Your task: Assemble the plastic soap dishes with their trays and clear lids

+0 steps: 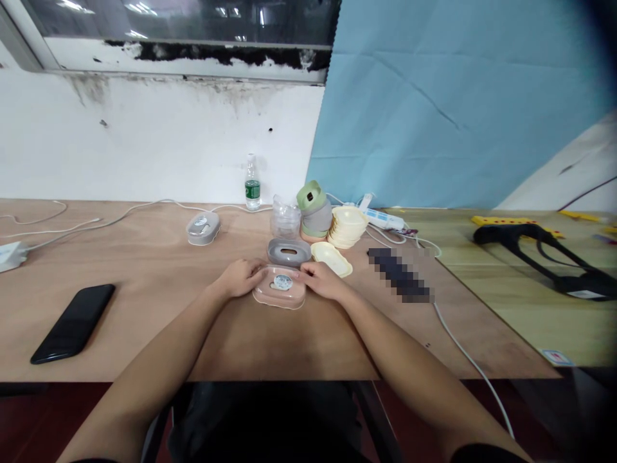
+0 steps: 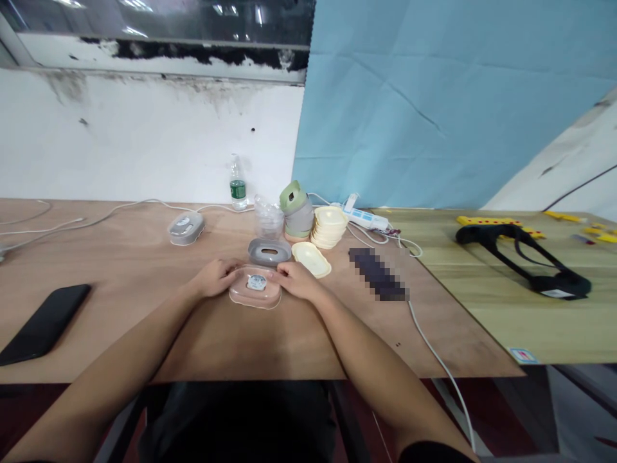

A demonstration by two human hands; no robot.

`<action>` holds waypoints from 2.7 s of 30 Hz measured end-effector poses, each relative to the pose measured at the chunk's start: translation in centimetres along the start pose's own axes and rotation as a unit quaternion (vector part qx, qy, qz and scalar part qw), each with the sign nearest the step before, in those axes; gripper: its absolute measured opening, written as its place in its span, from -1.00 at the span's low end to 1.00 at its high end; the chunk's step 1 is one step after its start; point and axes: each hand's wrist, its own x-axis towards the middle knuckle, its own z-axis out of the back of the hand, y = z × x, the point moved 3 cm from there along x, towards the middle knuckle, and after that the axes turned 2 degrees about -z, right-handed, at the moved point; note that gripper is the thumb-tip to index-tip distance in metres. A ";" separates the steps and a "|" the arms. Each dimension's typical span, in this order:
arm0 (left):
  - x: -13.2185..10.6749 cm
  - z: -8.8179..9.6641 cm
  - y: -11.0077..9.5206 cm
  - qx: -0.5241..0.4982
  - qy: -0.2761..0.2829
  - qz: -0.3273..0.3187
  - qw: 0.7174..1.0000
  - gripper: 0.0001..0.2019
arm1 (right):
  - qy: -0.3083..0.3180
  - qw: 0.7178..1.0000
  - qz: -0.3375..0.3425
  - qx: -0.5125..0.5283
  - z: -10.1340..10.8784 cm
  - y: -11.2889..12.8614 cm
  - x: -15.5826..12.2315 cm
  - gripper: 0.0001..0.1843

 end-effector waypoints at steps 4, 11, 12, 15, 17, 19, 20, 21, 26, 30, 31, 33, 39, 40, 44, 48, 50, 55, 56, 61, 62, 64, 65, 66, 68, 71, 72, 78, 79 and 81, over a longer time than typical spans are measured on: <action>0.0 0.0 0.1 -0.017 -0.012 0.006 1.000 -0.64 | 0.000 1.000 -0.003 0.004 0.2 -0.1 0.0 -0.49; 0.0 -0.1 0.1 0.012 -0.009 0.024 1.000 -0.59 | 0.023 0.997 -0.036 0.068 0.3 -0.8 0.1 -0.56; 0.0 -0.1 0.1 0.015 -0.007 0.027 0.999 -0.58 | 0.026 0.996 -0.044 0.078 0.4 -0.8 0.1 -0.57; 0.0 -0.1 0.0 0.015 -0.005 0.041 0.999 -0.53 | 0.033 0.994 -0.053 0.092 0.4 -0.8 0.0 -0.55; 0.0 -0.1 0.0 0.010 -0.007 0.046 0.999 -0.50 | 0.043 0.993 -0.047 0.098 0.4 -0.8 0.0 -0.54; 0.0 -0.1 0.0 0.005 -0.010 0.045 0.999 -0.49 | 0.052 0.992 -0.042 0.104 0.4 -0.8 0.0 -0.53; 0.0 -0.1 0.0 0.006 -0.010 0.044 0.999 -0.49 | 0.056 0.992 -0.041 0.106 0.3 -0.8 0.1 -0.53; 0.0 -0.1 0.1 0.008 -0.009 0.042 0.999 -0.49 | 0.057 0.992 -0.041 0.106 0.3 -0.9 0.1 -0.52; 0.1 -0.1 0.2 0.010 -0.006 0.028 1.000 -0.51 | 0.057 0.993 -0.033 0.098 0.1 -1.0 0.1 -0.53; 0.2 -0.1 0.3 0.013 -0.005 0.028 1.000 -0.49 | 0.049 0.995 -0.027 0.088 0.2 -0.8 0.1 -0.53; 0.2 -0.1 0.3 0.015 -0.005 0.029 0.999 -0.49 | 0.048 0.995 -0.025 0.087 0.3 -0.8 0.1 -0.53; 0.2 -0.1 0.2 0.017 -0.006 0.031 0.999 -0.49 | 0.049 0.995 -0.025 0.084 0.3 -0.8 0.1 -0.52; 0.2 0.1 0.3 0.036 -0.002 0.054 0.998 -0.44 | 0.041 0.998 -0.018 0.055 0.3 -0.7 0.1 -0.52; 0.2 0.1 0.3 0.037 -0.001 0.055 0.998 -0.43 | 0.040 0.998 -0.013 0.044 0.4 -0.6 0.0 -0.51; 0.2 0.3 0.3 0.036 0.000 0.056 0.998 -0.42 | 0.039 0.999 0.021 -0.003 0.6 0.1 -0.2 -0.39; 0.2 0.2 0.4 0.031 0.002 0.059 0.998 -0.42 | 0.047 0.995 0.075 -0.044 0.3 0.9 -0.7 0.20; 0.2 0.1 0.4 0.031 0.001 0.061 0.998 -0.42 | 0.054 0.993 0.088 -0.053 0.0 1.2 -0.9 0.31; 0.2 0.3 0.4 0.017 -0.007 0.048 0.999 -0.42 | 0.047 0.990 0.112 -0.067 -0.4 1.7 -1.1 0.15; 0.2 0.4 0.4 0.007 -0.013 0.039 0.999 -0.43 | 0.041 0.990 0.115 -0.071 -0.4 1.7 -1.0 0.12; 0.3 0.6 0.8 -0.114 -0.068 0.030 0.991 -0.47 | 0.009 0.990 0.130 -0.055 0.2 2.1 -1.0 0.09; 0.3 0.5 1.0 -0.149 -0.079 0.033 0.985 -0.48 | 0.003 0.990 0.133 -0.042 0.4 2.2 -1.0 0.09; 0.3 0.4 1.3 -0.222 -0.102 0.027 0.969 -0.47 | -0.006 0.991 0.133 -0.004 0.5 2.4 -0.9 0.10; 0.3 0.3 1.4 -0.258 -0.114 0.017 0.959 -0.46 | -0.007 0.991 0.129 0.020 0.6 2.4 -0.8 0.10; 0.3 0.3 1.3 -0.293 -0.121 0.003 0.948 -0.43 | -0.007 0.991 0.125 0.046 0.6 2.3 -0.8 0.10; 0.2 0.3 0.8 -0.361 -0.111 -0.031 0.926 -0.33 | 0.000 0.987 0.118 0.105 0.6 2.1 -0.7 0.06; 0.1 0.4 -0.3 -0.423 -0.067 -0.063 0.901 -0.26 | 0.027 0.973 0.091 0.209 0.4 1.5 -0.6 -0.01; 0.1 0.5 -0.6 -0.433 -0.058 -0.063 0.897 -0.25 | 0.036 0.967 0.075 0.241 0.3 1.2 -0.6 -0.02; 0.1 0.4 -0.1 -0.460 -0.056 -0.015 0.886 -0.24 | 0.040 0.943 0.026 0.330 -0.2 0.4 -0.2 -0.02; 0.1 0.4 0.1 -0.463 -0.061 -0.013 0.884 -0.24 | 0.029 0.941 0.027 0.337 -0.2 0.4 -0.1 0.01; 0.2 0.5 0.5 -0.471 -0.074 -0.012 0.879 -0.23 | 0.008 0.936 0.025 0.352 -0.4 0.4 0.1 0.09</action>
